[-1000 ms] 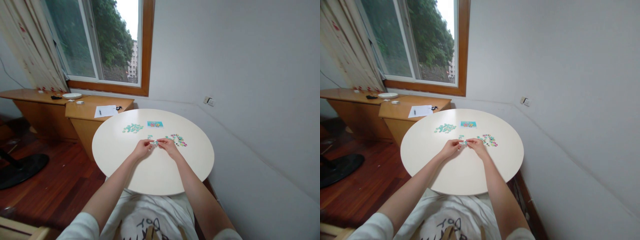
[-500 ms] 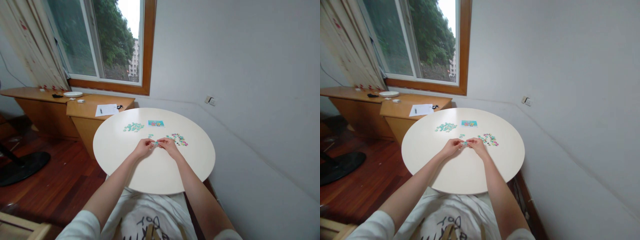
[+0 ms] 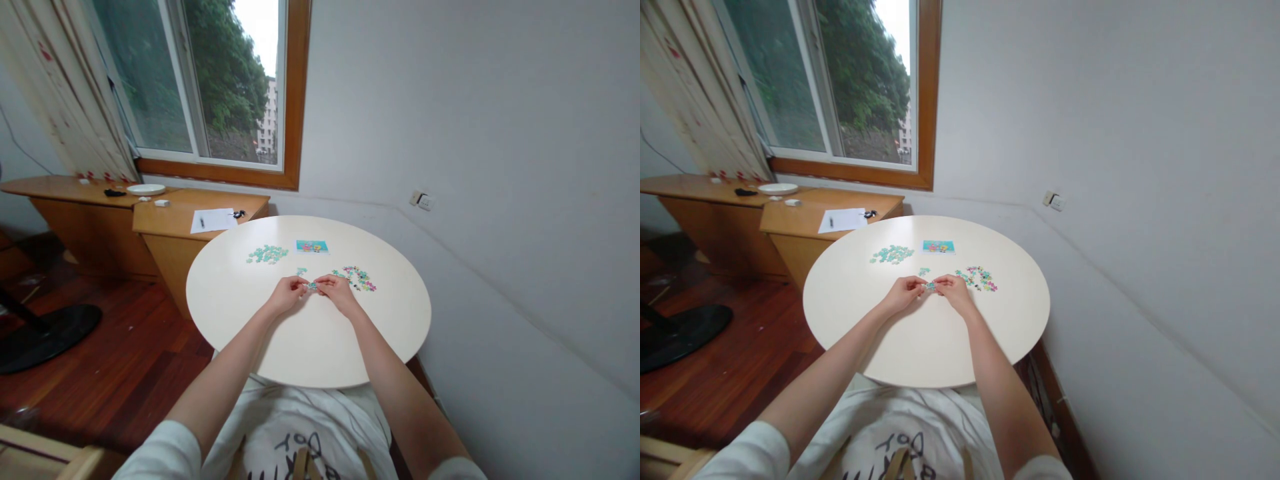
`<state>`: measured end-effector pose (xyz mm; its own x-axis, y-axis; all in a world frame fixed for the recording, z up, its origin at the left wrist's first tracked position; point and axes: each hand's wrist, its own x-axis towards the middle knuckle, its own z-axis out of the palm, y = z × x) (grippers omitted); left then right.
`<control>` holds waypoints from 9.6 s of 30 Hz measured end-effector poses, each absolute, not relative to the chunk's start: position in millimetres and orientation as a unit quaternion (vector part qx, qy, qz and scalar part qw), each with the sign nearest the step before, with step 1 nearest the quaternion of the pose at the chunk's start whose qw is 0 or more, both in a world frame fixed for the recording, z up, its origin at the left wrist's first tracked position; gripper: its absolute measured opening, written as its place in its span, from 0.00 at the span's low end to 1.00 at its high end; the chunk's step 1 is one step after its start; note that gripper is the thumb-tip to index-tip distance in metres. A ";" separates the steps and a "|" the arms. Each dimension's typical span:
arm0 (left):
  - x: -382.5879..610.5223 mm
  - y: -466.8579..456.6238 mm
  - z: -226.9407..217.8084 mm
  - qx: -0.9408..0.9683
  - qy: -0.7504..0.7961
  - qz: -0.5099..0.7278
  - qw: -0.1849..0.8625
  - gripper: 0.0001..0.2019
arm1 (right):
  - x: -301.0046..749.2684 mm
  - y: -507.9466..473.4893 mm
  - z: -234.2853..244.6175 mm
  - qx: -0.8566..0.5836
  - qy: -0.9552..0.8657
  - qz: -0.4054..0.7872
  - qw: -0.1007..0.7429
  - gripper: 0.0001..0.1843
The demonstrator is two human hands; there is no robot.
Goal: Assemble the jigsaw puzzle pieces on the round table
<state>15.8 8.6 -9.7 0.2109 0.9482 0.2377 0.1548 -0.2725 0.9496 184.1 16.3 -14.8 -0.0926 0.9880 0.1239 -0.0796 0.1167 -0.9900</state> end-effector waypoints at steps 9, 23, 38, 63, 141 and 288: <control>16.1 7.1 -8.0 0.652 0.436 0.460 0.415 0.09 | 184.6 17.7 -16.4 -0.431 -0.533 0.508 0.521 0.16; 17.2 8.9 -10.5 0.641 0.445 0.462 0.421 0.07 | 183.4 18.0 -16.5 -0.431 -0.522 0.515 0.526 0.15; 16.5 11.6 -14.5 0.629 0.438 0.479 0.428 0.07 | 184.3 17.3 -17.5 -0.432 -0.526 0.506 0.529 0.14; 16.6 11.5 -17.8 0.664 0.456 0.459 0.374 0.08 | 184.2 12.2 -11.9 -0.423 -0.523 0.532 0.514 0.12; 9.8 9.2 -3.0 0.522 0.446 0.570 0.452 0.13 | 183.6 11.1 -11.9 -0.423 -0.561 0.530 0.474 0.15; 13.4 12.1 -12.8 0.633 0.446 0.487 0.404 0.07 | 183.3 11.8 -13.6 -0.429 -0.613 0.502 0.433 0.11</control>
<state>13.4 12.1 -12.8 0.1289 0.9581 0.2557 0.1710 -0.2755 0.9460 183.3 11.8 -13.6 -0.2559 0.9615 0.1002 0.0915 0.1273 -0.9876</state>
